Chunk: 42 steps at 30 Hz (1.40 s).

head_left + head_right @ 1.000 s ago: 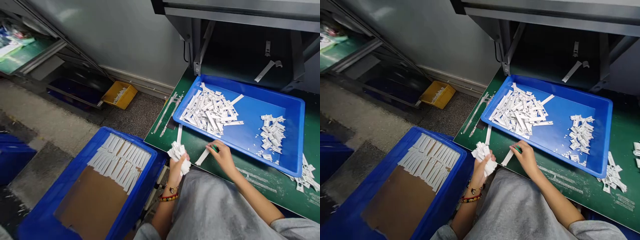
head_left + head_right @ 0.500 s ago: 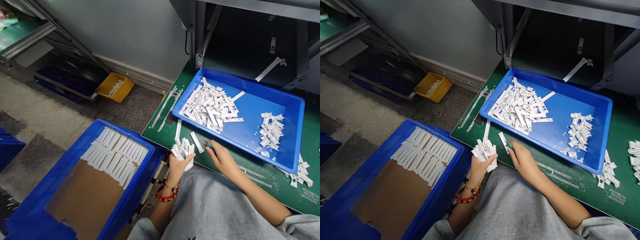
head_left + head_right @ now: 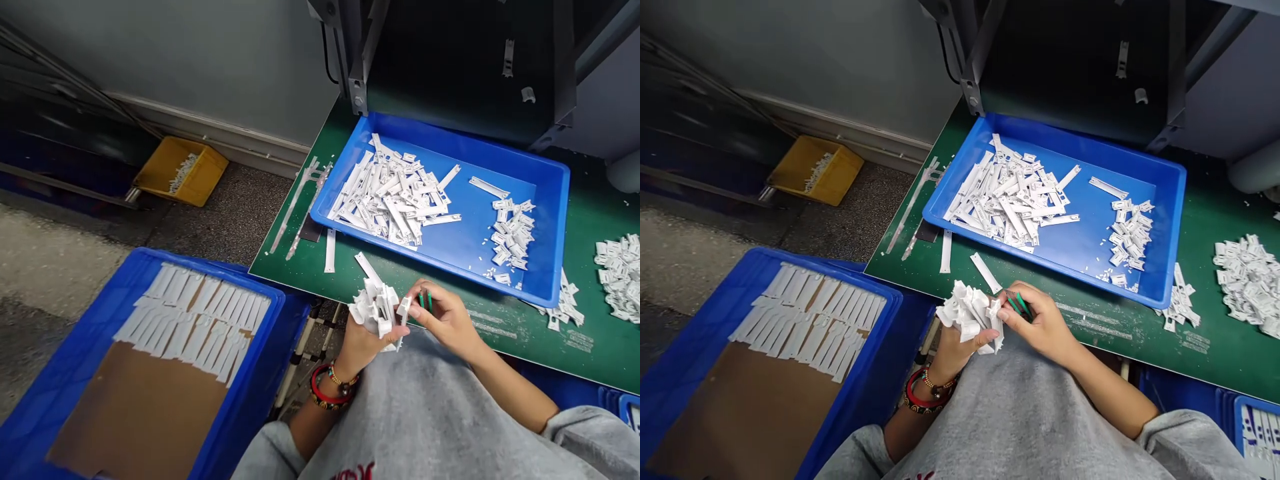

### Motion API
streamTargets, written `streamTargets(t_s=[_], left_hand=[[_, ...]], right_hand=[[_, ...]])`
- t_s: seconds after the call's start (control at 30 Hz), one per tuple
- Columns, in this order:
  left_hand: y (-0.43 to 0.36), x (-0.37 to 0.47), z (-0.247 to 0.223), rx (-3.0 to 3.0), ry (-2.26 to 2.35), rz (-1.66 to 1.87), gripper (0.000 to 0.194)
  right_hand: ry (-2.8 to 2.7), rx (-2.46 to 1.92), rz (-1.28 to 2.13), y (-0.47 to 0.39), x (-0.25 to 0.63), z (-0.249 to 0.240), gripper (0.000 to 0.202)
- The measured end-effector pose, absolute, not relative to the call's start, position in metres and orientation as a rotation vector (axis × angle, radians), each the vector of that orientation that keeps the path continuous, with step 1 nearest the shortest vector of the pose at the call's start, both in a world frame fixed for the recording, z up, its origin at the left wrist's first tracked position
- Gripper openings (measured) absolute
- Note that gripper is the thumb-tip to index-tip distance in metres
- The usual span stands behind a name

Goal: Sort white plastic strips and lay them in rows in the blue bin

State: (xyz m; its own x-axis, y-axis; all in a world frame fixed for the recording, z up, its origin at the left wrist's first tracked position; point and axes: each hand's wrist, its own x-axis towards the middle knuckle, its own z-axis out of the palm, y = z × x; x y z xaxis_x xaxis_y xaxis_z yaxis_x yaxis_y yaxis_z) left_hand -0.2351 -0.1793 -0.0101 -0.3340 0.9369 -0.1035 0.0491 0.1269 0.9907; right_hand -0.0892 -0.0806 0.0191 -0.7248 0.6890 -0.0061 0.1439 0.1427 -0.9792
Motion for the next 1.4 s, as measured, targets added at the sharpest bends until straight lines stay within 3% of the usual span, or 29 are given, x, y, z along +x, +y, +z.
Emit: streamTargets(t_s=[0.17,0.37,0.6,0.8,1.03,1.4], left_hand=[[-0.174,-0.237,0.006,1.216,1.501,1.476,0.024],[-0.173,-0.244,0.011,1.453,1.491,1.526,0.026],[-0.173,-0.251,0.008,1.538,1.435,1.506,0.024],[-0.173,-0.251,0.004,1.466,1.35,1.462,0.027],[-0.168,-0.247,0.006,1.401,1.451,1.425,0.023],[-0.166,-0.247,0.008,1.436,1.48,1.382,0.018]], right_hand=[[-2.237,-0.655,1.291,-0.082,-0.068,0.043,0.031],[-2.468,-0.624,1.116,-0.077,-0.059,0.057,0.036],[-2.546,-0.632,1.041,-0.072,-0.059,0.059,0.035],[-2.432,-0.855,0.689,-0.076,-0.06,0.043,0.031],[-2.368,-0.785,0.992,-0.076,-0.063,0.047,0.025],[-2.579,-0.828,0.81,-0.078,-0.079,0.043,0.026]])
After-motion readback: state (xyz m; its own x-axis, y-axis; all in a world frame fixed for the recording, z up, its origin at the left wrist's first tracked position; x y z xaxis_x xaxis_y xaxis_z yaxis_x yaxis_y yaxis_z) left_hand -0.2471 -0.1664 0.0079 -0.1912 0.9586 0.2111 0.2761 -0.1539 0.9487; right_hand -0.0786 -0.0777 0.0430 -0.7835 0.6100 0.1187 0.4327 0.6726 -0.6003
